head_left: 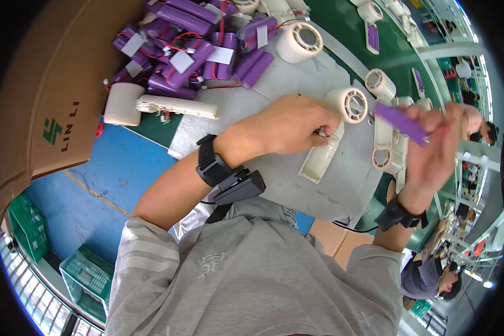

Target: Assembling small handheld fans by installing internal components like batteries and circuit boards into the plastic housings.

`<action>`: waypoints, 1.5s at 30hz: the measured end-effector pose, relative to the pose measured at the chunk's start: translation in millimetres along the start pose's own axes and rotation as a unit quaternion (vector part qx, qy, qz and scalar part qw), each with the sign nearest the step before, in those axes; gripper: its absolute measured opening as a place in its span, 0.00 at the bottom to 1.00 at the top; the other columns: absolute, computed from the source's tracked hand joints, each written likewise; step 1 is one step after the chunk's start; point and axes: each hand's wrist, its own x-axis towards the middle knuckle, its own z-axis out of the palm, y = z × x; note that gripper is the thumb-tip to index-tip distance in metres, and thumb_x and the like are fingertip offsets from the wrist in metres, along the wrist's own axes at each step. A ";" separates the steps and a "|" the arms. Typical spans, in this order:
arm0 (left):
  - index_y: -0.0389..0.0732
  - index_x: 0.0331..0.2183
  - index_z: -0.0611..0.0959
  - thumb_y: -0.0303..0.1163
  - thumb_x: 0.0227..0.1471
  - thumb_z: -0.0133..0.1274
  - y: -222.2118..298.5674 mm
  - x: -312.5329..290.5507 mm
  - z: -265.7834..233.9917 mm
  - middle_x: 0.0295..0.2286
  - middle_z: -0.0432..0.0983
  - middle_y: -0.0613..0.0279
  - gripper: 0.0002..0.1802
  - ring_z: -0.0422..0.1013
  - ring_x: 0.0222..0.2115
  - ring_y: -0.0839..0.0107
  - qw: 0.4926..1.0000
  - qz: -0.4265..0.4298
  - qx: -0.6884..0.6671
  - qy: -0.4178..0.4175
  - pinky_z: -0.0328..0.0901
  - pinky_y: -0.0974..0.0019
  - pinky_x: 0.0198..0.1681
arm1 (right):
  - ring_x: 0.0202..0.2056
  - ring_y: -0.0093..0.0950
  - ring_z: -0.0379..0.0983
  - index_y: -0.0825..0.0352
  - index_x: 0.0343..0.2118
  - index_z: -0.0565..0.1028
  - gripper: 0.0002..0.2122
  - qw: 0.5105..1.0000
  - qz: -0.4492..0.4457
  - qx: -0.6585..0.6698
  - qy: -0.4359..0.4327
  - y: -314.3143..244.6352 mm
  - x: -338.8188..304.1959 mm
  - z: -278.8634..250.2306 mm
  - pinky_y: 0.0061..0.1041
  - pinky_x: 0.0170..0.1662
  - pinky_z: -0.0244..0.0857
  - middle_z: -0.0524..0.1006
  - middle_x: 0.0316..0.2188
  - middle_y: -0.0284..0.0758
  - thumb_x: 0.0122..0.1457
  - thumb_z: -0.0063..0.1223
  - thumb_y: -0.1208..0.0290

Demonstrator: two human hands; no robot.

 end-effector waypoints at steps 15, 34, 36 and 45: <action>0.38 0.31 0.79 0.24 0.43 0.59 9.9 -1.2 -13.7 0.27 0.78 0.55 0.08 0.74 0.28 0.54 0.991 -0.079 -0.101 -0.039 0.66 0.59 0.32 | 0.19 0.15 0.56 0.68 0.26 0.68 0.08 0.948 0.064 -0.309 -0.032 75.5 -73.3 6.3 0.16 0.22 0.49 0.67 0.19 0.27 0.52 0.58 0.82; 0.39 0.32 0.85 0.17 0.39 0.59 1.0 -4.3 -11.8 0.27 0.79 0.56 0.13 0.75 0.26 0.60 0.999 -0.003 -0.051 -0.003 0.67 0.64 0.29 | 0.21 0.25 0.65 0.67 0.22 0.71 0.10 0.913 -0.022 -0.405 -0.052 81.0 -80.0 23.3 0.23 0.23 0.58 0.73 0.19 0.32 0.42 0.63 0.85; 0.38 0.31 0.84 0.18 0.39 0.59 6.4 -3.2 -16.2 0.27 0.79 0.57 0.12 0.75 0.26 0.60 0.999 -0.011 -0.035 -0.034 0.67 0.64 0.30 | 0.21 0.26 0.66 0.67 0.22 0.71 0.10 0.914 -0.017 -0.404 -0.031 81.1 -79.7 25.1 0.23 0.23 0.58 0.72 0.19 0.32 0.42 0.63 0.84; 0.37 0.33 0.81 0.13 0.41 0.58 18.0 -0.3 -11.9 0.32 0.75 0.61 0.14 0.72 0.34 0.74 0.983 -0.118 -0.127 -0.068 0.68 0.71 0.36 | 0.21 0.25 0.66 0.68 0.24 0.72 0.08 0.917 -0.011 -0.397 -0.032 80.4 -77.3 23.1 0.23 0.23 0.58 0.72 0.20 0.33 0.44 0.63 0.82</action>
